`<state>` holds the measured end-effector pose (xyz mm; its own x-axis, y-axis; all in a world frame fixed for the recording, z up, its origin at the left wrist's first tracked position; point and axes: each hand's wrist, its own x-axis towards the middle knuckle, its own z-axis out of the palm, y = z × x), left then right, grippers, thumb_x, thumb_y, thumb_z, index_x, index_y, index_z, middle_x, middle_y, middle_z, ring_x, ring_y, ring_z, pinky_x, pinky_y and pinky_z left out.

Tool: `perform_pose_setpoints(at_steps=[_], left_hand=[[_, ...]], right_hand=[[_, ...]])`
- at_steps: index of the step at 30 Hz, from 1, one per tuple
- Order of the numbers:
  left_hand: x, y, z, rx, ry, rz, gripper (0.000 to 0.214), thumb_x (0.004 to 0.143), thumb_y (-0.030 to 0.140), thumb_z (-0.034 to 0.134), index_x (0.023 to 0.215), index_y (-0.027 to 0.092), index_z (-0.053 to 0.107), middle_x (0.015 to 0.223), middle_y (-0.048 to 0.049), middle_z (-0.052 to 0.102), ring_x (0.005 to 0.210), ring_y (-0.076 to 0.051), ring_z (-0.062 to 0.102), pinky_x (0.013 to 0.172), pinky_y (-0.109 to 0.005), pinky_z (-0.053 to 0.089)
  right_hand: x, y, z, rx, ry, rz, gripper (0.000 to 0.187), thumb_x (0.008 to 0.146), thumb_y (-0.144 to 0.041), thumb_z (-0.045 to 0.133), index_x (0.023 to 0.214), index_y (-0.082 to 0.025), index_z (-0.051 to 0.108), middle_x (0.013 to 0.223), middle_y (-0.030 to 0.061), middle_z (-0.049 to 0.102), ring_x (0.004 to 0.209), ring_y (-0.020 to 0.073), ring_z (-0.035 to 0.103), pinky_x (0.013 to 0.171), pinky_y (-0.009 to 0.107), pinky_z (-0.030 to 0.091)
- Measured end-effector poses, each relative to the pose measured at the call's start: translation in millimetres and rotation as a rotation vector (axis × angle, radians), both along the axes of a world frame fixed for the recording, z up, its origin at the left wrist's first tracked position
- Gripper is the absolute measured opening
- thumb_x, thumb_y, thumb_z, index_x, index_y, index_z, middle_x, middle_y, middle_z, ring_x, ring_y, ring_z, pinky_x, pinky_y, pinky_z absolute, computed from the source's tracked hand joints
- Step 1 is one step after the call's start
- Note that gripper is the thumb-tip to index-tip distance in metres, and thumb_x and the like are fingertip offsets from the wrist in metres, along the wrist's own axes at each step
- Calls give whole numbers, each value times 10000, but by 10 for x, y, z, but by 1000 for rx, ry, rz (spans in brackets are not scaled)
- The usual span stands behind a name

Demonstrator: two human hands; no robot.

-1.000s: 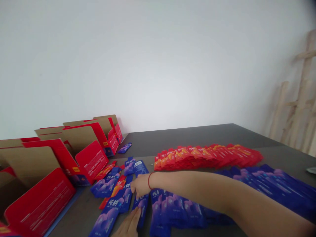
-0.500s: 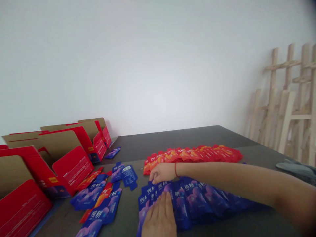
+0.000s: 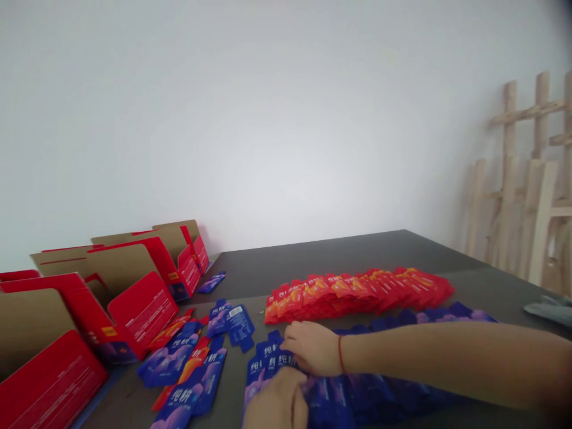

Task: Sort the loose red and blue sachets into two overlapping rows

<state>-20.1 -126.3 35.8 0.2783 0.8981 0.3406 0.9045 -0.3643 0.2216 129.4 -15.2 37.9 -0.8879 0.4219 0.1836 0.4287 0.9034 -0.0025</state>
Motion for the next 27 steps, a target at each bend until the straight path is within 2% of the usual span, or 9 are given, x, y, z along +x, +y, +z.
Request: perform_pose_setpoints(at_steps=[2, 4, 6, 9, 13, 16, 20, 23, 27], left_hand=[[-263, 252, 186, -66, 69, 135, 349, 920, 159, 342, 1019, 249, 664, 1024, -23, 747, 934, -147, 697, 813, -230, 518], [-489, 538, 267, -79, 173, 306, 370, 910, 169, 365, 1197, 162, 598, 1256, -119, 654, 1167, -206, 606, 983, -312, 456], [-639, 780, 231, -97, 215, 385, 458, 866, 183, 442, 1301, 63, 521, 1403, -231, 516, 1298, -313, 496, 1025, -432, 425], [-732, 957, 70, -148, 262, 400, 597, 767, 144, 523, 1356, 58, 485, 1473, -246, 435, 1370, -347, 402, 1071, -496, 368], [-781, 908, -32, -211, 328, 346, 603, 766, 53, 443, 1362, 118, 506, 1451, -193, 490, 1344, -318, 447, 1093, -545, 324], [-831, 843, 30, -215, 372, 291, 626, 788, -15, 349, 1357, 177, 526, 1418, -150, 538, 1313, -302, 481, 1088, -542, 325], [-896, 844, 134, -202, 399, 224, 589, 822, -9, 304, 1319, 160, 571, 1278, -166, 632, 1271, -315, 512, 1084, -536, 323], [-965, 859, 164, -227, 389, 168, 586, 808, -16, 322, 1297, 161, 591, 1385, -163, 563, 1343, -311, 441, 1104, -532, 305], [-1076, 823, 145, -298, 343, 106, 685, 734, -49, 375, 1342, 219, 543, 1490, -91, 470, 1388, -273, 391, 1097, -522, 338]], right_hand=[[-8, 8, 13, 4, -11, 4, 313, 856, -259, 526, 1129, -141, 623, 1032, 110, 615, 924, 240, 551, 768, 342, 439], [-33, 22, 35, 14, -15, 6, 295, 858, -257, 521, 1108, -142, 629, 1037, 113, 616, 927, 241, 553, 766, 344, 437], [-88, 43, 60, 28, -16, 3, 265, 865, -241, 505, 1072, -144, 639, 1033, 112, 622, 929, 242, 556, 768, 348, 437], [-221, 97, 89, 32, -22, 1, 242, 872, -210, 485, 1034, -147, 653, 996, 106, 635, 914, 240, 568, 769, 350, 440], [-431, 208, 94, -9, -20, 14, 254, 868, -177, 492, 1057, -144, 659, 1022, 111, 647, 943, 236, 585, 799, 343, 444], [-567, 320, 68, -49, 0, 4, 267, 860, -134, 489, 1054, -145, 672, 1033, 111, 655, 979, 229, 590, 835, 329, 438], [-691, 512, -16, -130, 49, -83, 315, 854, -110, 490, 1106, -161, 672, 1073, 113, 657, 1016, 231, 596, 858, 328, 437], [-750, 649, -97, -195, 65, -181, 316, 870, -112, 474, 1109, -156, 677, 1040, 116, 670, 954, 219, 629, 828, 320, 457], [-847, 701, -133, -216, 67, -199, 345, 867, -97, 470, 1151, -152, 657, 1079, 111, 683, 979, 203, 646, 852, 300, 471]])
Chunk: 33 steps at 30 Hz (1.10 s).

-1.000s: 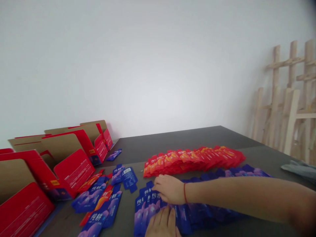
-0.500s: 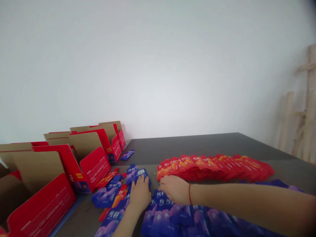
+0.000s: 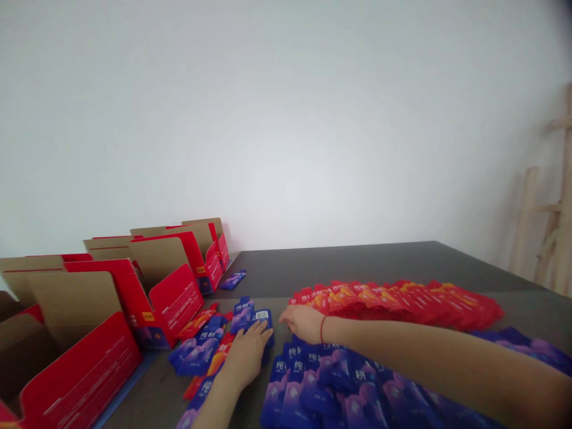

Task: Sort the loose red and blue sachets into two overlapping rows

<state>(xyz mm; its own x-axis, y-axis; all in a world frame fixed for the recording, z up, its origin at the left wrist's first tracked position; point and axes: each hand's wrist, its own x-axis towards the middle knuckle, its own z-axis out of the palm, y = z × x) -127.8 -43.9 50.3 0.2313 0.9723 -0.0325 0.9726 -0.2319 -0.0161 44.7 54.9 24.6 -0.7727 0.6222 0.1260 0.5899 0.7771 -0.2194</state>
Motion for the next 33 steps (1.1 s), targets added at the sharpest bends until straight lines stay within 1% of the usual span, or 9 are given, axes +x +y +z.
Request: perform_pose_setpoints(at_steps=[5, 8, 13, 16, 22, 25, 28, 31, 33], left_hand=[[-80, -31, -71, 50, -138, 28, 676, 754, -41, 374, 1380, 194, 472, 1444, -102, 525, 1339, -208, 462, 1090, -400, 357], [-96, 7, -91, 142, -230, 87, 594, 761, -55, 339, 1280, 168, 524, 1304, -112, 628, 1227, -165, 561, 1014, -305, 405], [-102, 62, -35, 267, -336, 163, 344, 735, -21, 387, 905, 205, 584, 999, -63, 680, 994, -192, 636, 886, -306, 456], [-125, 64, -3, 339, -398, 202, 268, 790, 38, 373, 861, 217, 560, 973, -68, 649, 989, -224, 615, 895, -350, 450], [-300, 88, 16, 372, -622, 303, 344, 780, 61, 370, 1030, 195, 565, 1117, -102, 636, 1121, -244, 583, 995, -401, 426], [-390, 89, 63, 349, -802, 312, 315, 881, 230, 332, 1106, 199, 550, 1181, -98, 641, 1152, -245, 583, 1025, -424, 421], [-394, 83, 95, 224, -974, 272, 428, 913, 455, 307, 1126, 194, 571, 1147, -96, 686, 1094, -254, 637, 913, -396, 507], [-314, 77, 77, 31, -1093, 193, 481, 791, 535, 557, 1117, 185, 609, 1076, -88, 726, 989, -271, 683, 779, -351, 545], [-253, 61, 60, -106, -1162, 154, 524, 706, 516, 677, 1094, 167, 622, 958, -78, 750, 868, -267, 703, 711, -335, 542]], right_hand=[[-291, -53, 170, 73, -98, 164, 476, 791, -122, 617, 1264, -152, 572, 1330, 130, 577, 1159, 229, 585, 945, 311, 467], [-529, 10, 297, 152, -206, 212, 431, 835, -134, 592, 1265, -140, 558, 1430, 148, 489, 1242, 261, 530, 965, 384, 479], [-830, 136, 339, 159, -340, 262, 289, 804, -88, 642, 1082, -165, 650, 1329, 112, 595, 1212, 253, 562, 949, 405, 499], [-884, 134, 316, 188, -379, 286, 209, 871, -110, 570, 1057, -144, 658, 1233, 129, 649, 1099, 249, 631, 901, 397, 515], [-715, 136, 433, 246, -382, 331, 253, 953, -206, 467, 1112, -185, 662, 1177, 108, 661, 1015, 245, 652, 723, 338, 536], [-547, 146, 541, 274, -326, 344, 297, 965, -202, 447, 1191, -243, 635, 1234, 62, 639, 1074, 204, 621, 753, 288, 509], [-352, 122, 648, 249, -234, 310, 283, 962, -240, 470, 1182, -215, 647, 1155, 76, 671, 1026, 192, 632, 779, 275, 483], [-155, 63, 769, 150, -166, 249, 244, 933, -324, 540, 1038, -174, 701, 988, 78, 706, 914, 197, 647, 762, 279, 465], [-35, 6, 841, -15, -98, 163, 236, 889, -374, 606, 908, -162, 709, 831, 52, 695, 817, 188, 639, 723, 271, 455]])
